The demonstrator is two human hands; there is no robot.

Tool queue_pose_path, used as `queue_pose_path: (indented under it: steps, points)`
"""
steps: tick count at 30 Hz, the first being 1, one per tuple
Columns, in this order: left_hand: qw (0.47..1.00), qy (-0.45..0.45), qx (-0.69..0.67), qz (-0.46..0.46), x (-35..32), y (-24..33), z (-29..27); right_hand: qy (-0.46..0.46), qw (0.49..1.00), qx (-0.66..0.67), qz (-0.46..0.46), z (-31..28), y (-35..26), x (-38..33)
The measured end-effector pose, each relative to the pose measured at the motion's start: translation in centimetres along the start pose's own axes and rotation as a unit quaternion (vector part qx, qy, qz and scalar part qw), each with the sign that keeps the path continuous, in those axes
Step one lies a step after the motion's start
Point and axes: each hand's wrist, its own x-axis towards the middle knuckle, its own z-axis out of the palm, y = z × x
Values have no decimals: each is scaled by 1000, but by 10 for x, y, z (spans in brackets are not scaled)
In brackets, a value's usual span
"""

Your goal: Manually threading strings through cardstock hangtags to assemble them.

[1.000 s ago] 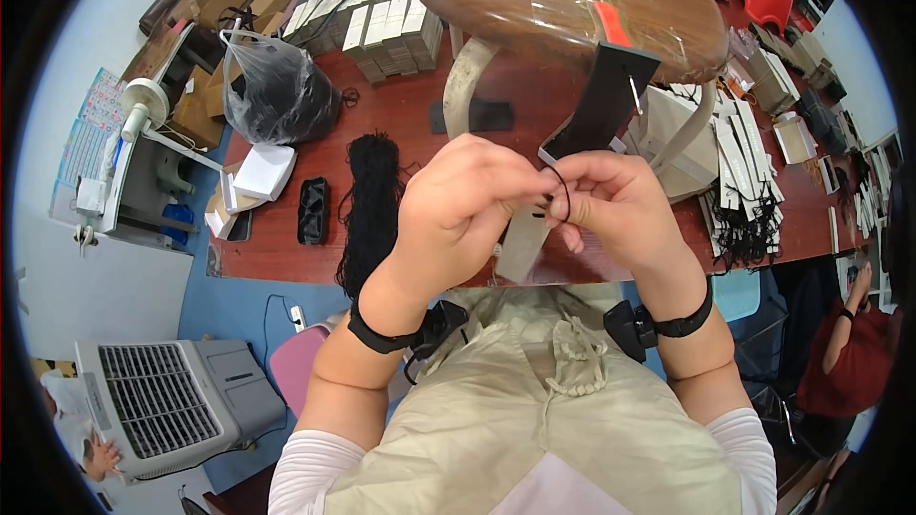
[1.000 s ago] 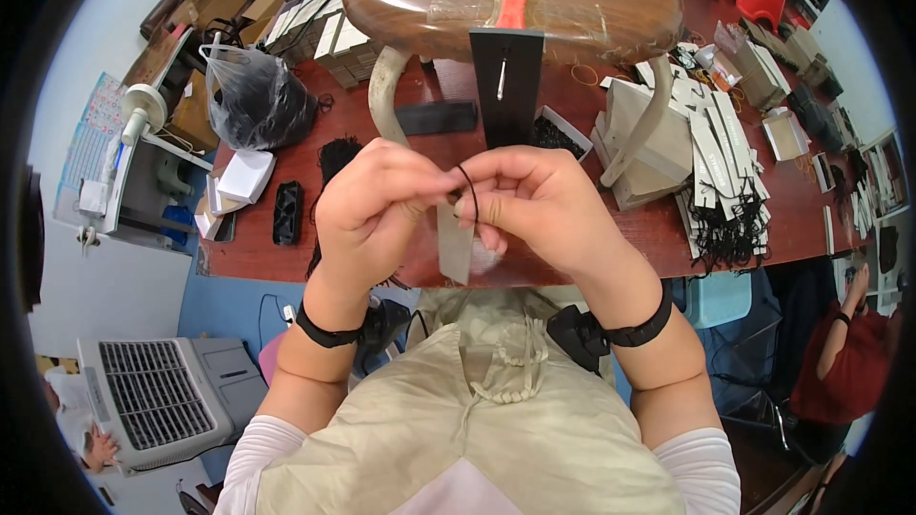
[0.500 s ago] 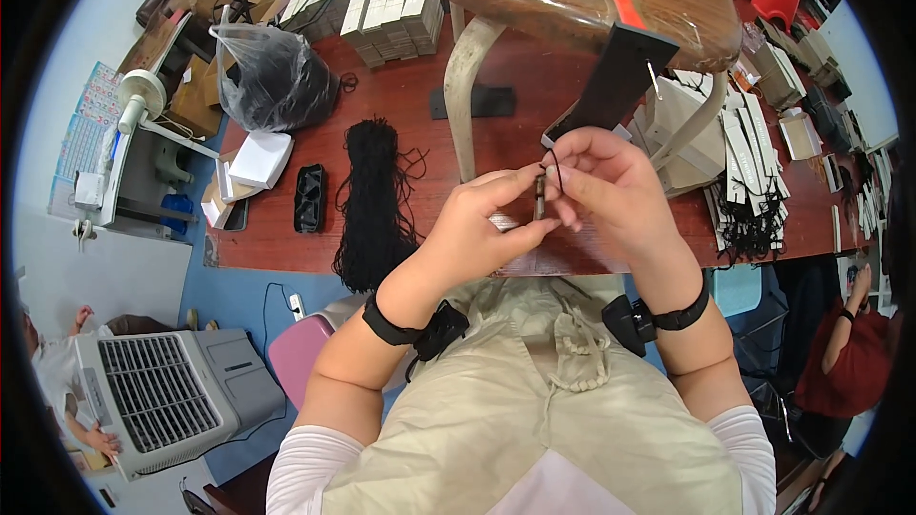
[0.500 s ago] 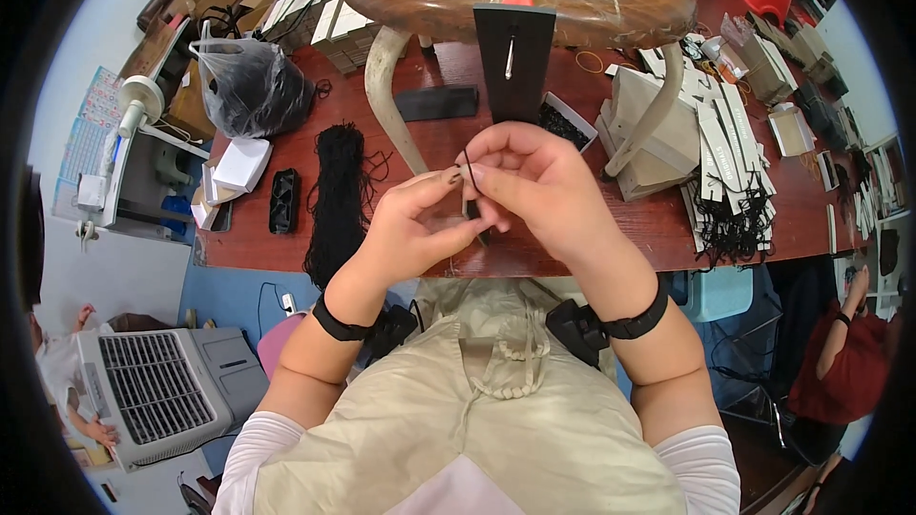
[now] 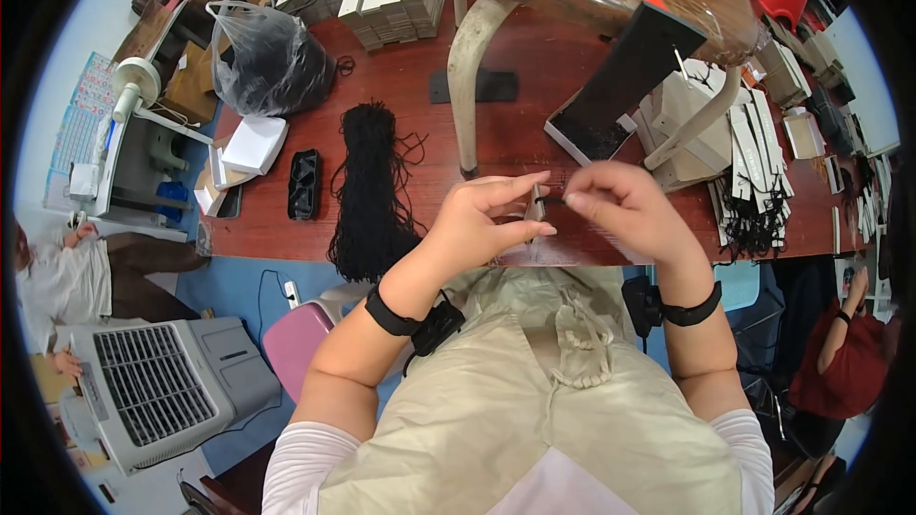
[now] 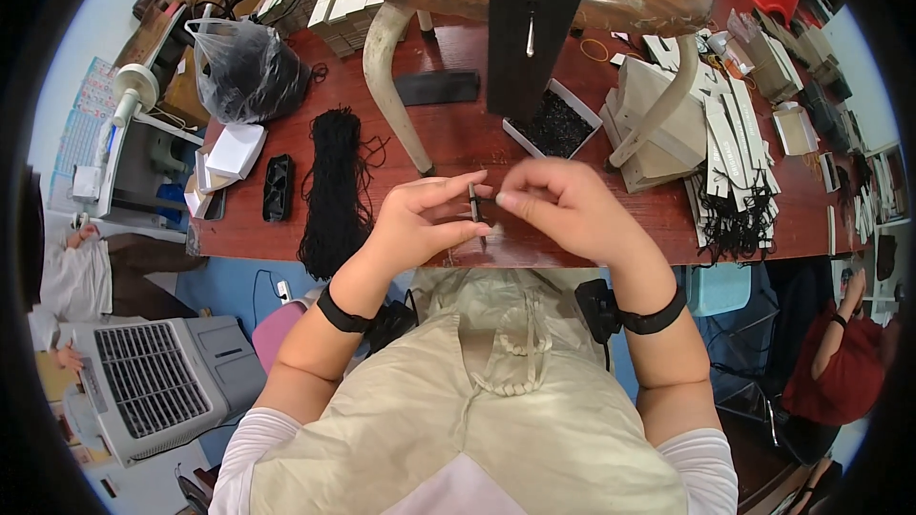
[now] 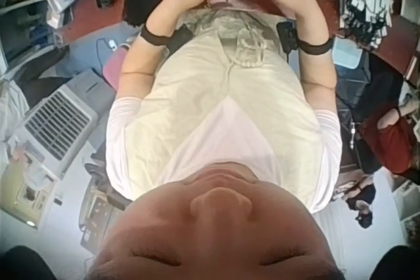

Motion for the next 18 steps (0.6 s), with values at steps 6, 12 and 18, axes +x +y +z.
queue_pose_path:
  steps: [6,12,18]
  points:
    - [1000,-14,-18,6,-2,-4,4,-46,994,74,61,14,35,4]
    - [995,-23,78,50,-3,-1,3,-49,984,141,98,-1,7,-2]
    - [977,-12,160,141,5,15,3,-78,967,240,44,5,-15,-8]
